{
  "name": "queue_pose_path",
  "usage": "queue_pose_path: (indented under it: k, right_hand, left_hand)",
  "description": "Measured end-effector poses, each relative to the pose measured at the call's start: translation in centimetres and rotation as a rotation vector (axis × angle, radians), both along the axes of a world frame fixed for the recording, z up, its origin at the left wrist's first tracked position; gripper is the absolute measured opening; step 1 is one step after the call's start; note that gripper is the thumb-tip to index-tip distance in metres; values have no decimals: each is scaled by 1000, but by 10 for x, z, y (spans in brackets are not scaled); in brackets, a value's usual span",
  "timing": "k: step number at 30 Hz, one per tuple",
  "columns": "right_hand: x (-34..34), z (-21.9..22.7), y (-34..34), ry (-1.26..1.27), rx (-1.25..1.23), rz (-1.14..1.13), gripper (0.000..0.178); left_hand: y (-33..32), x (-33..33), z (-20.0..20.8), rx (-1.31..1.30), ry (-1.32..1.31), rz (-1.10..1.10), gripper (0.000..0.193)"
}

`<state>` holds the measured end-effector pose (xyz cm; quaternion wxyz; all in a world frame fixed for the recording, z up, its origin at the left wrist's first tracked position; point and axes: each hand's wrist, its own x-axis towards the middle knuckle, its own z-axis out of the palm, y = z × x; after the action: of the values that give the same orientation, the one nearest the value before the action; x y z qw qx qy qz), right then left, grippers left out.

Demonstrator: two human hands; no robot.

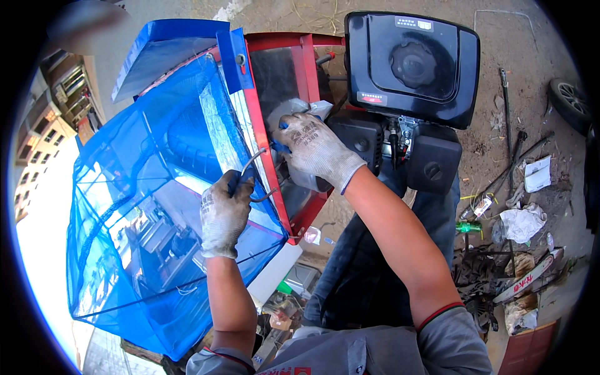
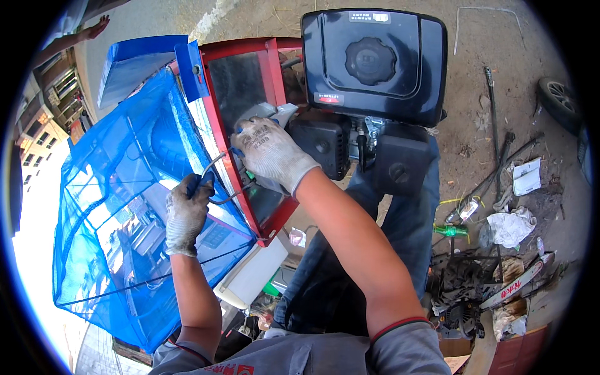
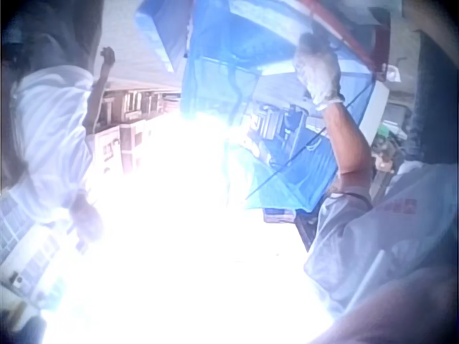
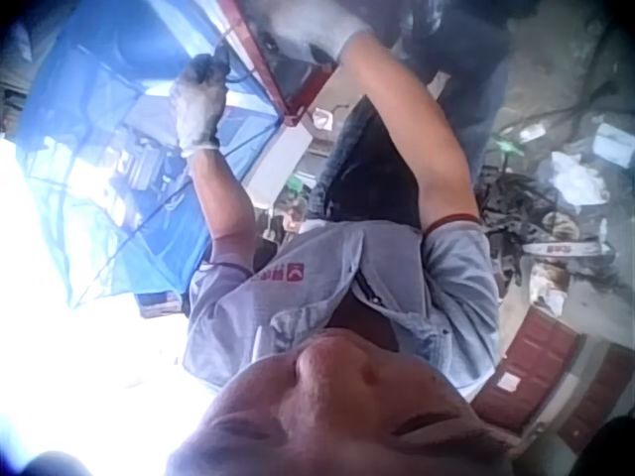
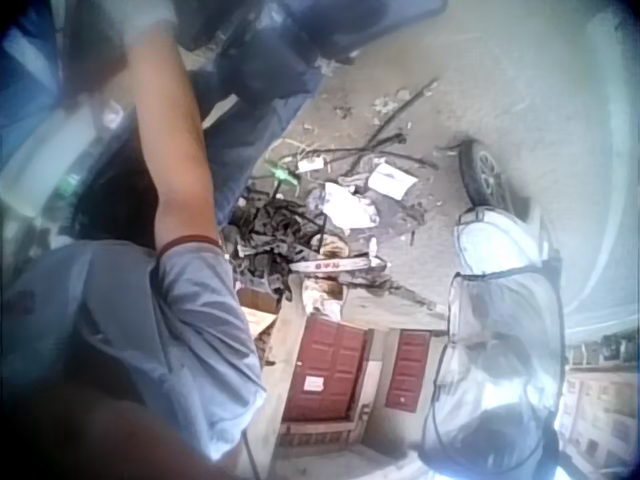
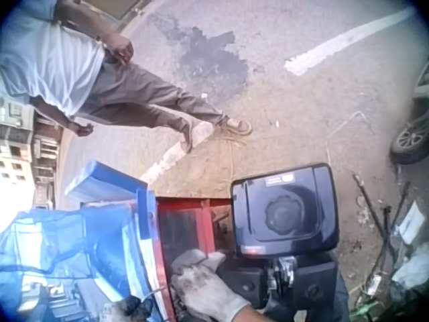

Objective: The person uses a wrench to tighten bolts on a small engine attached to a blue and red machine. They repeatedly adjust the tool and reposition their hands to secure the components.

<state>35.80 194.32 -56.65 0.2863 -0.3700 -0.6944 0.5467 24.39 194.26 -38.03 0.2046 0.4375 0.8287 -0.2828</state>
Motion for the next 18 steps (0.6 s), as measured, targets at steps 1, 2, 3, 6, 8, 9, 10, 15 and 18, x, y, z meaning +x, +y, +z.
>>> queue_pose_path:
  k: [1, 2, 3, 6, 8, 9, 10, 15, 18]
  right_hand:
    - [-2, -1, 1, -20, -5, 20, 31]
    - [-3, -1, 2, -38, -10, 43, 31]
    - [-5, 1, 3, -57, -16, 67, 30]
    - [-10, 6, -2, -66, -29, 38, 30]
    - [-10, 4, -9, -62, 25, -29, 33]
    - [-10, 2, -11, -60, 53, -63, 35]
    - [-10, 0, -12, -66, 33, -30, 36]
    - [-5, 11, -3, -36, -214, 52, 39]
    - [-8, 16, -4, 10, -368, -39, 41]
  left_hand:
    - [-1, 1, 0, 13, -12, 0, 31]
    - [-2, 1, -1, 25, -22, 3, 31]
    - [-2, 1, 0, 19, -14, 5, 30]
    - [0, 3, 0, -1, 4, 12, 27]
    - [1, 4, 0, -16, 7, 15, 27]
    - [1, 3, 0, -10, 1, 10, 28]
    - [0, 1, 0, -3, -6, 4, 29]
    - [1, 3, 1, -1, 3, 17, 29]
    - [-1, 4, 0, 13, -6, 19, 29]
